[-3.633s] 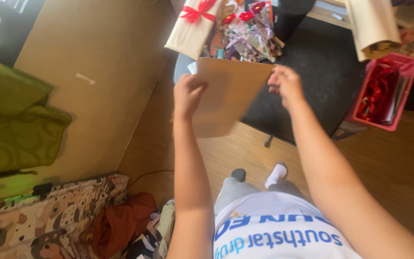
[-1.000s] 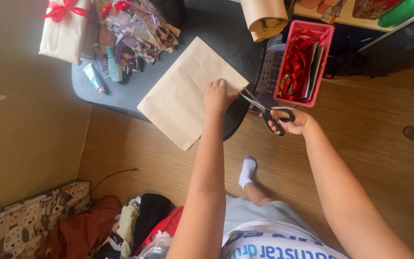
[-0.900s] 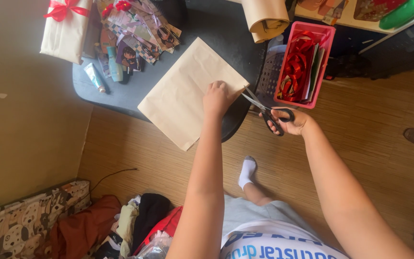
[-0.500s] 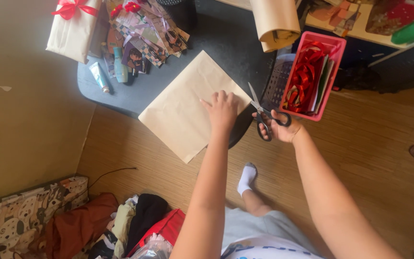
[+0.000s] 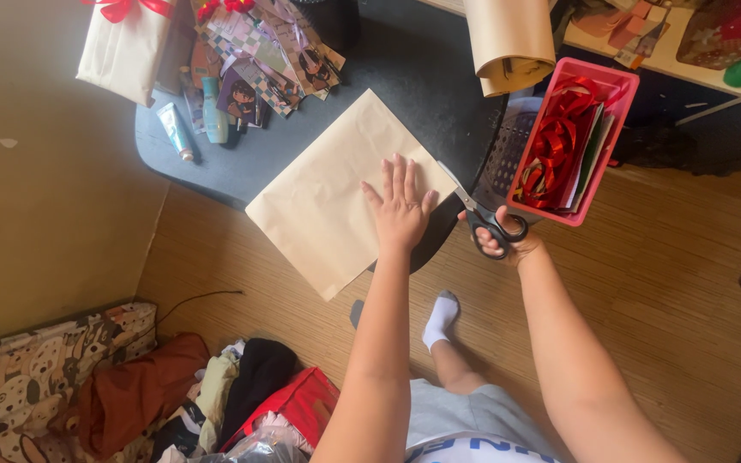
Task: The person cuts a sheet of brown paper with scissors, then folds it into a small rectangular packet. They use a tape dispenser to apply tape to the folded paper, securing the packet. The finished packet is placed on the table.
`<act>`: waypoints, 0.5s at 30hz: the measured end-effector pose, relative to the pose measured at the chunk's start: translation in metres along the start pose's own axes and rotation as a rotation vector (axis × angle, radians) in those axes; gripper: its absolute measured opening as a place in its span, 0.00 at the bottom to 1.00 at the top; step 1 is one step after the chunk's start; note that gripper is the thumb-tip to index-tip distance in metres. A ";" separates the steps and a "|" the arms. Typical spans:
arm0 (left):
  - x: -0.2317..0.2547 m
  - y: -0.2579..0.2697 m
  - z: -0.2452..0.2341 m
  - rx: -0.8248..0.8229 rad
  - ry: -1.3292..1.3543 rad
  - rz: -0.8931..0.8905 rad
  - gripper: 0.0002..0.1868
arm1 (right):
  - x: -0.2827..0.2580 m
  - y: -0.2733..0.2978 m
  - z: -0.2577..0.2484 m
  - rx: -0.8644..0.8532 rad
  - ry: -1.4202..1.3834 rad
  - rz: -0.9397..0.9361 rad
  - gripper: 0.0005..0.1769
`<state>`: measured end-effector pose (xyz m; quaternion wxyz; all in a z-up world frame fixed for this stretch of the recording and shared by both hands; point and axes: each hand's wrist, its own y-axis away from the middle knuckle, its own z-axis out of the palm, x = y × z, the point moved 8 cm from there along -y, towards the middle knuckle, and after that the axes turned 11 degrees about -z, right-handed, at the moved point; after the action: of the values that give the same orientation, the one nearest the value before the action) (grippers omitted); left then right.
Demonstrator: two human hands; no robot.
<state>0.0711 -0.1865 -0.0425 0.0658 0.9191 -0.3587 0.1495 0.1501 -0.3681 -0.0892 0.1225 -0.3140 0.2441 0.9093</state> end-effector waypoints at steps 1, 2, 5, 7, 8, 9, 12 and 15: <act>-0.001 0.001 0.000 0.021 0.041 0.005 0.38 | -0.002 -0.001 0.002 -0.021 0.018 -0.007 0.61; -0.002 0.001 0.000 0.041 0.083 0.009 0.38 | -0.004 0.000 0.001 -0.010 0.048 -0.008 0.60; -0.013 -0.012 0.014 -0.033 -0.016 -0.073 0.29 | -0.009 0.003 0.002 0.001 0.104 0.002 0.60; -0.029 -0.046 0.013 -0.057 0.047 -0.186 0.27 | -0.011 0.001 0.004 -0.017 0.098 0.018 0.59; -0.038 -0.061 0.014 -0.078 0.081 -0.245 0.26 | -0.008 0.005 0.002 -0.002 0.092 0.050 0.59; -0.044 -0.079 0.004 -0.017 0.008 -0.224 0.27 | -0.004 0.007 -0.002 0.013 0.085 0.082 0.58; -0.052 -0.124 -0.039 0.128 -0.076 -0.087 0.43 | 0.001 0.001 -0.005 -0.012 0.058 0.182 0.57; -0.061 -0.139 -0.057 -0.084 -0.022 -0.221 0.54 | 0.004 -0.004 -0.006 -0.061 0.038 0.256 0.58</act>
<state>0.1102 -0.0322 -0.0098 0.1166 0.9510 -0.2617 0.1161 0.1518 -0.3679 -0.0973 -0.0088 -0.3009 0.2566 0.9184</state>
